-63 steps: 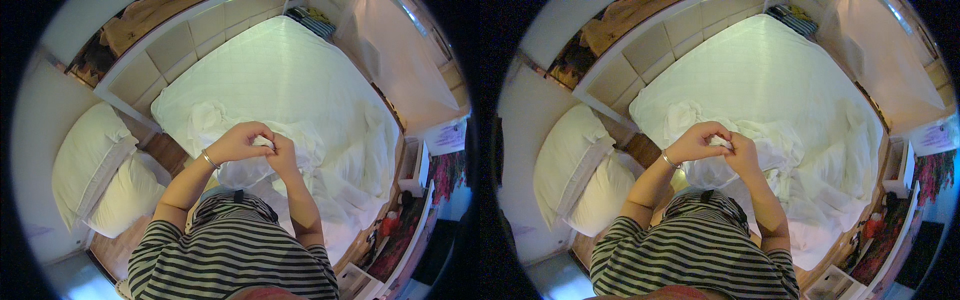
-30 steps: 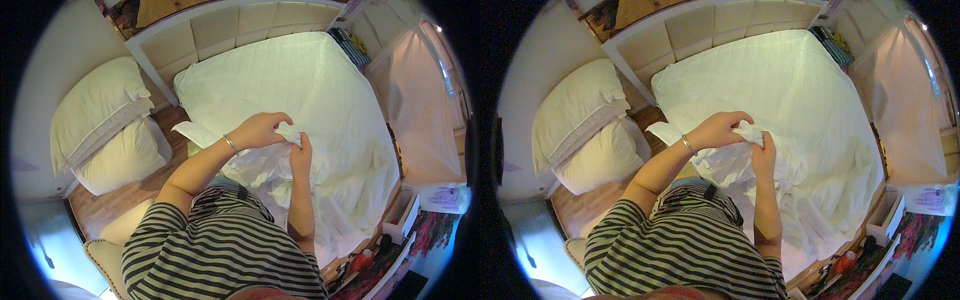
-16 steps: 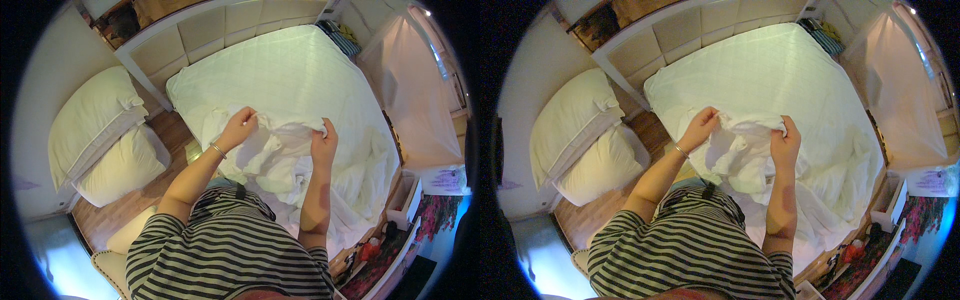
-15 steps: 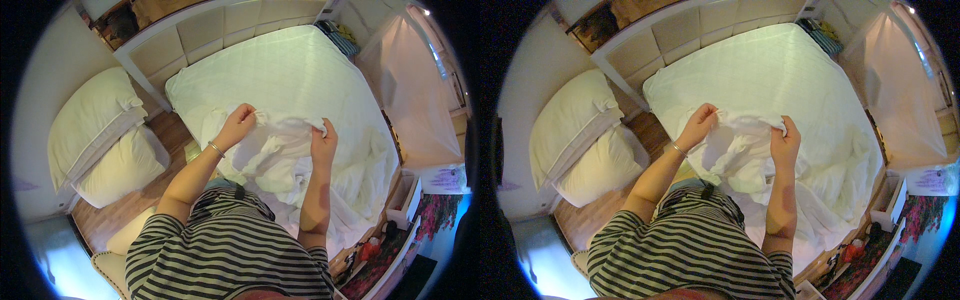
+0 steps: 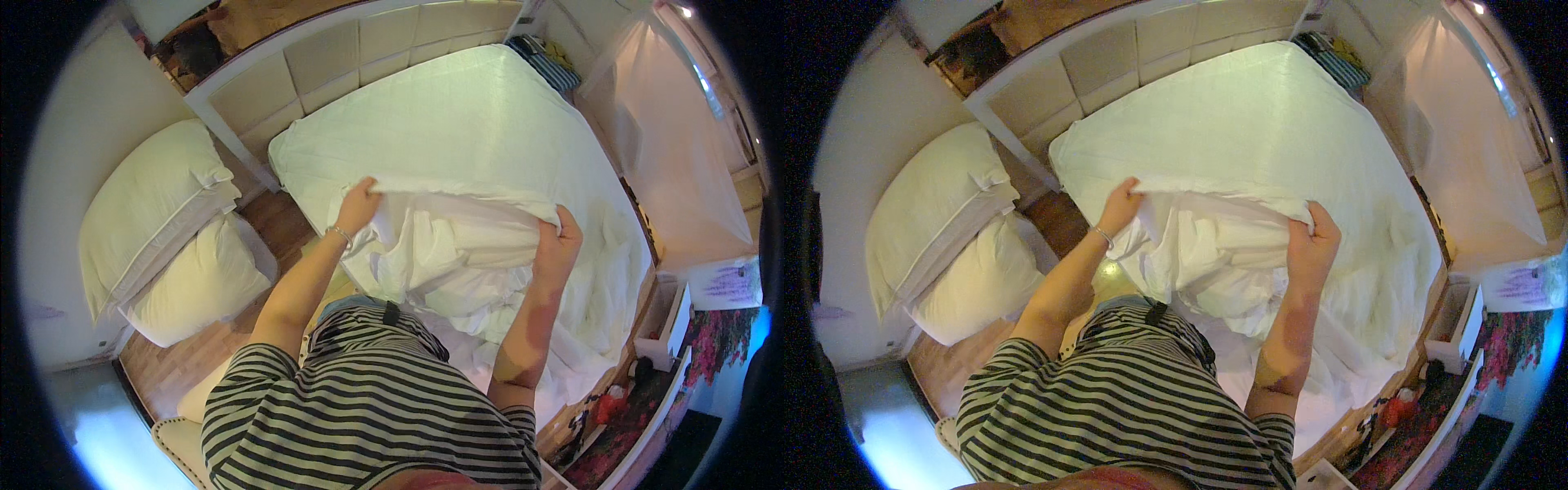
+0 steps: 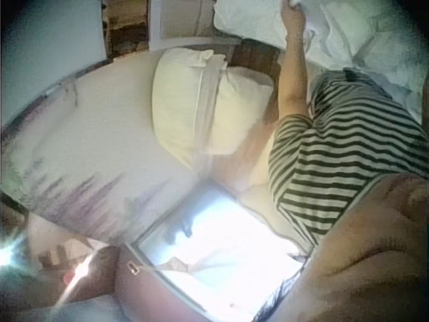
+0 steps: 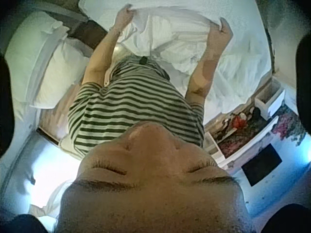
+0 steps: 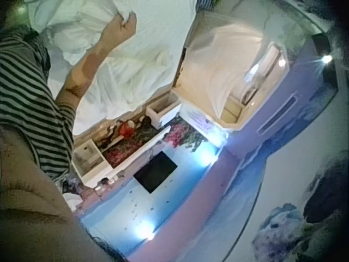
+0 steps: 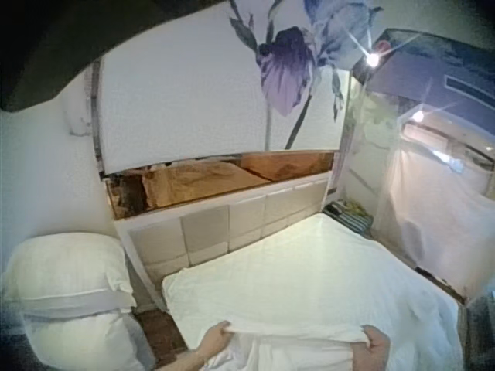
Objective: The person wipes a bedside table and bed with a blue cloth, then folds a white sheet on the bed. The person uses a blue cloth to wipe surfaces and folds the sheet by hand.
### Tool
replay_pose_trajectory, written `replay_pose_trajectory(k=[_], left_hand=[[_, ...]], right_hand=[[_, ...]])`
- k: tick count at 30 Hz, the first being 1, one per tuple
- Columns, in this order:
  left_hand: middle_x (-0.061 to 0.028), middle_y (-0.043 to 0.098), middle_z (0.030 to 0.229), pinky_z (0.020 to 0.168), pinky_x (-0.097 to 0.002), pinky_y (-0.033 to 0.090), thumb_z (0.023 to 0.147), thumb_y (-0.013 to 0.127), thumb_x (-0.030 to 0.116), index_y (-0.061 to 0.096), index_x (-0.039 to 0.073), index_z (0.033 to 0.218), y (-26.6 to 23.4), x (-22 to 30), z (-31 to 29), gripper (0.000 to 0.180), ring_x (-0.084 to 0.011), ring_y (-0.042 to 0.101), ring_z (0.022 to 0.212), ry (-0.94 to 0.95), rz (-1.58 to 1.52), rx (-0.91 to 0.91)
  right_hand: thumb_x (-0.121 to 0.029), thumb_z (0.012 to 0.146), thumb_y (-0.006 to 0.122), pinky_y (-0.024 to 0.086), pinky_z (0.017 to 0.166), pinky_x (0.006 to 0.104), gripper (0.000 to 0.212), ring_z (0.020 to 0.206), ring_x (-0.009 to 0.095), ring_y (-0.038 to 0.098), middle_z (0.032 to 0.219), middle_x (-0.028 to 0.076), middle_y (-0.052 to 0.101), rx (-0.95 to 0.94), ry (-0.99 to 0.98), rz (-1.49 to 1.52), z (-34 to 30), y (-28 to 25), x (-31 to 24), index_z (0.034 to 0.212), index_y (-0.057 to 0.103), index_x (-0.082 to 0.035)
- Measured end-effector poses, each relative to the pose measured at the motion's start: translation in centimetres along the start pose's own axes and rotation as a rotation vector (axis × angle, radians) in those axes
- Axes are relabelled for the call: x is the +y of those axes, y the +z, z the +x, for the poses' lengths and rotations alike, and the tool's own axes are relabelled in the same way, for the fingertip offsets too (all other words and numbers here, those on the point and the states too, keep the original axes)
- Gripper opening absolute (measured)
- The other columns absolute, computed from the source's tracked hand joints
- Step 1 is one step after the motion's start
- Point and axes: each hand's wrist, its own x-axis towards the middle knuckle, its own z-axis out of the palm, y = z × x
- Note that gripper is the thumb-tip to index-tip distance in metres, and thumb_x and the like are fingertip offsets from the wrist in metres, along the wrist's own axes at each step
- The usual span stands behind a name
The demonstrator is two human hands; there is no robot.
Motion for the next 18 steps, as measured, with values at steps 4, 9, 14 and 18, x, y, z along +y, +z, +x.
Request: replay_pose_trajectory(k=[4, 9, 14, 18], left_hand=[[-0.0054, 0.057, 0.076, 0.065, -0.0296, 0.044, 0.086, 0.054, 0.018, 0.058, 0.001, 0.1, -4.4, 4.0, 4.9, 0.022, -0.0148, 0.052, 0.07, -0.022, -0.472, 0.093], [-0.002, 0.055, 0.073, 0.06, -0.0264, 0.042, 0.088, 0.055, 0.018, 0.058, 0.001, 0.094, -7.7, 13.4, 4.4, 0.018, -0.0109, 0.05, 0.066, 0.142, -0.671, -0.008], [-0.002, 0.057, 0.069, 0.057, -0.0268, 0.042, 0.087, 0.058, 0.019, 0.061, 0.002, 0.091, -11.0, 15.7, 5.2, 0.018, -0.0098, 0.05, 0.061, 0.212, -0.241, 0.353], [-0.003, 0.059, 0.078, 0.063, -0.0256, 0.043, 0.087, 0.058, 0.016, 0.06, 0.002, 0.092, -7.9, 16.1, 3.9, 0.015, -0.0087, 0.051, 0.07, 0.208, -0.375, 0.087]], right_hand=[[-0.006, 0.082, 0.061, 0.044, 0.075, 0.0241, 0.019, 0.081, 0.01, 0.054, 0.084, 0.004, 0.064, 0.031, 0.095, -0.126, 0.3, -0.1, 2.6, 0.097, 0.062, 0.005], [-0.013, 0.086, 0.062, 0.044, 0.076, 0.0251, 0.023, 0.081, 0.012, 0.055, 0.086, 0.005, 0.065, -0.162, 0.074, -0.107, 0.4, 0.8, 2.3, 0.098, 0.061, 0.007], [-0.011, 0.086, 0.062, 0.044, 0.075, 0.0247, 0.02, 0.08, 0.01, 0.055, 0.087, 0.004, 0.065, 0.187, 0.054, 0.007, 0.3, -0.3, 2.9, 0.099, 0.063, 0.004], [-0.004, 0.083, 0.06, 0.047, 0.074, 0.0265, 0.018, 0.081, 0.01, 0.057, 0.089, 0.004, 0.066, -0.002, 0.072, -0.168, -0.7, -0.2, 2.0, 0.1, 0.064, 0.002]])
